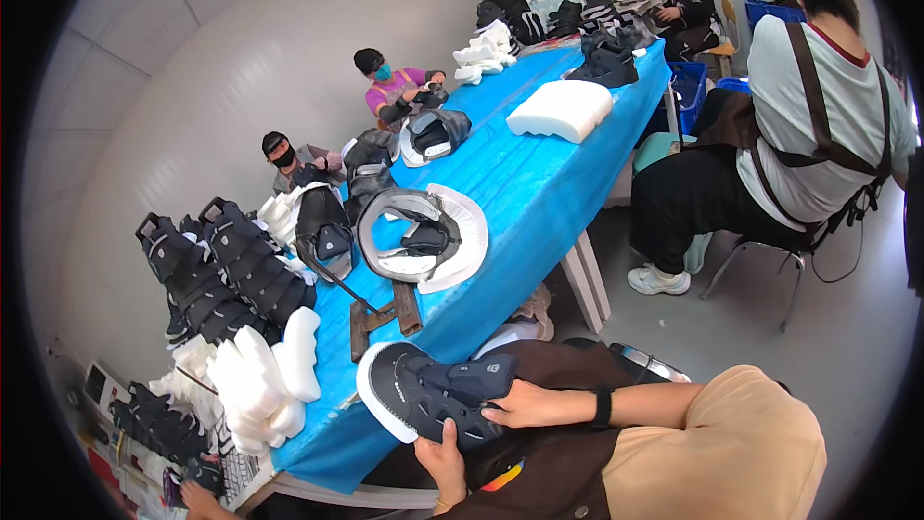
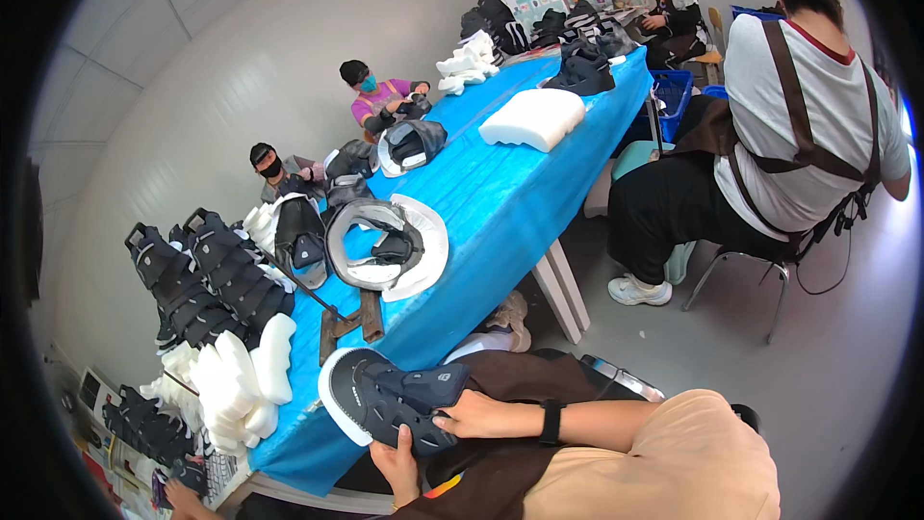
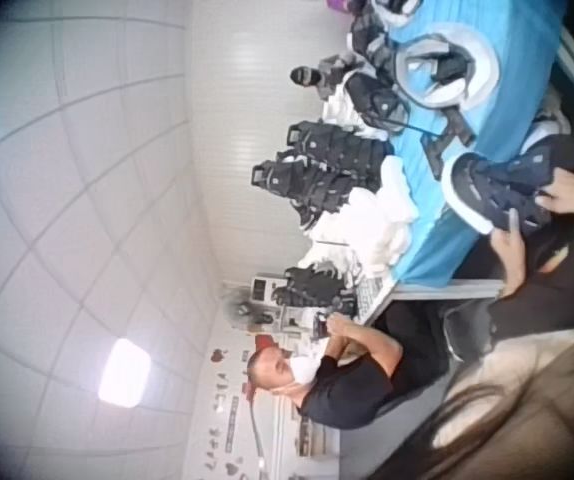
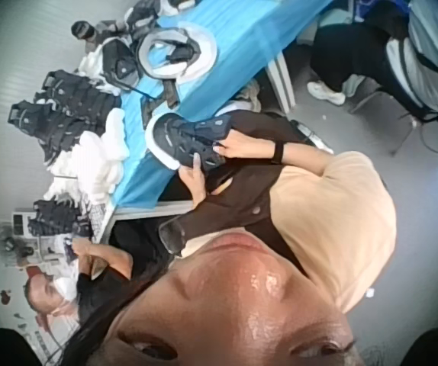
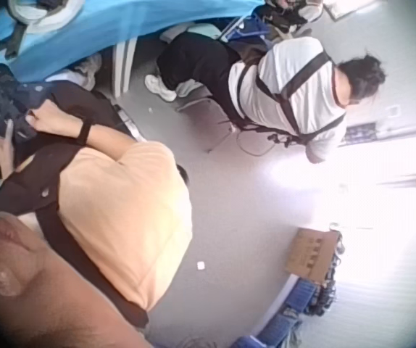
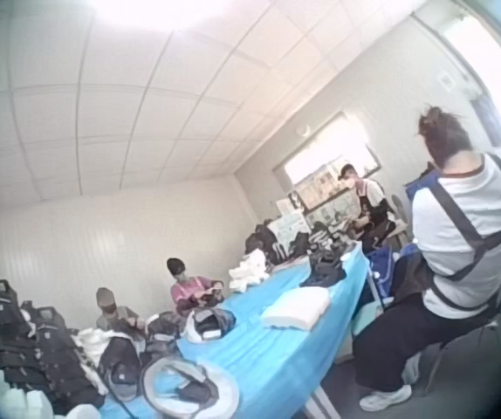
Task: The recorder is assembling shoe components by inserting white foam padding into the interior of shoe uppers and checking the assembly.
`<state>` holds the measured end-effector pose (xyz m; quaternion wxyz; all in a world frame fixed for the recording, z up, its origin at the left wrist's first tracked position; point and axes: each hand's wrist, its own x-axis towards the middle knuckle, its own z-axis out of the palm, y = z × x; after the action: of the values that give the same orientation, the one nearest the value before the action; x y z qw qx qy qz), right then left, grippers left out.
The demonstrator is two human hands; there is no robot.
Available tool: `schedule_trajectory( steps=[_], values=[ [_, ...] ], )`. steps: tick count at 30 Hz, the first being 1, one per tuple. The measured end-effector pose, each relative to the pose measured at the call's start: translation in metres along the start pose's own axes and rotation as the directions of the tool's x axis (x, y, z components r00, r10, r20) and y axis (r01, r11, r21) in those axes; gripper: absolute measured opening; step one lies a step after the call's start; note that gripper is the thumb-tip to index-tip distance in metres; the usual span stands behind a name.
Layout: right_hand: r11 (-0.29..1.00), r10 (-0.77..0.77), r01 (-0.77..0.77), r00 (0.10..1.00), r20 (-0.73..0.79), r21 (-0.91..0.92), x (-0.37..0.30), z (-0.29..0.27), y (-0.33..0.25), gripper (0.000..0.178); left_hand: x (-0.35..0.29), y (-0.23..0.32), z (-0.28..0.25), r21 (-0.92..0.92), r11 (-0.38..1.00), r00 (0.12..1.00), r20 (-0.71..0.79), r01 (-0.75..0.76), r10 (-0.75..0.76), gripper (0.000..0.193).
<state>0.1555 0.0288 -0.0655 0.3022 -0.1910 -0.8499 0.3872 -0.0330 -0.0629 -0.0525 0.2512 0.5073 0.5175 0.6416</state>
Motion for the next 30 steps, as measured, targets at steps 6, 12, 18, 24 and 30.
schedule_trajectory(
  steps=[6,12,18,24,30],
  values=[
    [0.772,0.454,-0.487,0.872,0.181,0.408,-0.002,0.014,0.034,0.051,-0.008,-0.037,0.008,0.417,0.905,0.989,-0.079,-0.082,0.126,0.029],
    [0.868,0.494,-0.492,0.869,0.011,-0.068,-0.002,0.007,0.015,0.045,-0.014,-0.052,0.008,-0.25,0.951,0.979,-0.047,0.181,-0.199,0.056],
    [0.989,-0.003,-0.018,0.99,-0.139,-0.147,-0.012,0.011,0.011,0.052,-0.033,-0.039,0.01,-0.475,0.821,0.946,0.082,0.315,-0.315,0.048],
    [0.643,0.539,-0.443,0.841,0.041,0.625,-0.008,-0.003,0.02,0.05,0.012,-0.053,0.033,-0.192,0.898,0.915,0.158,0.397,-0.371,0.028],
    [0.076,0.551,-0.196,0.825,0.123,0.978,-0.02,-0.005,0.077,0.021,0.062,-0.051,0.062,-0.064,0.808,0.745,0.436,0.586,-0.505,0.029]
  ],
)
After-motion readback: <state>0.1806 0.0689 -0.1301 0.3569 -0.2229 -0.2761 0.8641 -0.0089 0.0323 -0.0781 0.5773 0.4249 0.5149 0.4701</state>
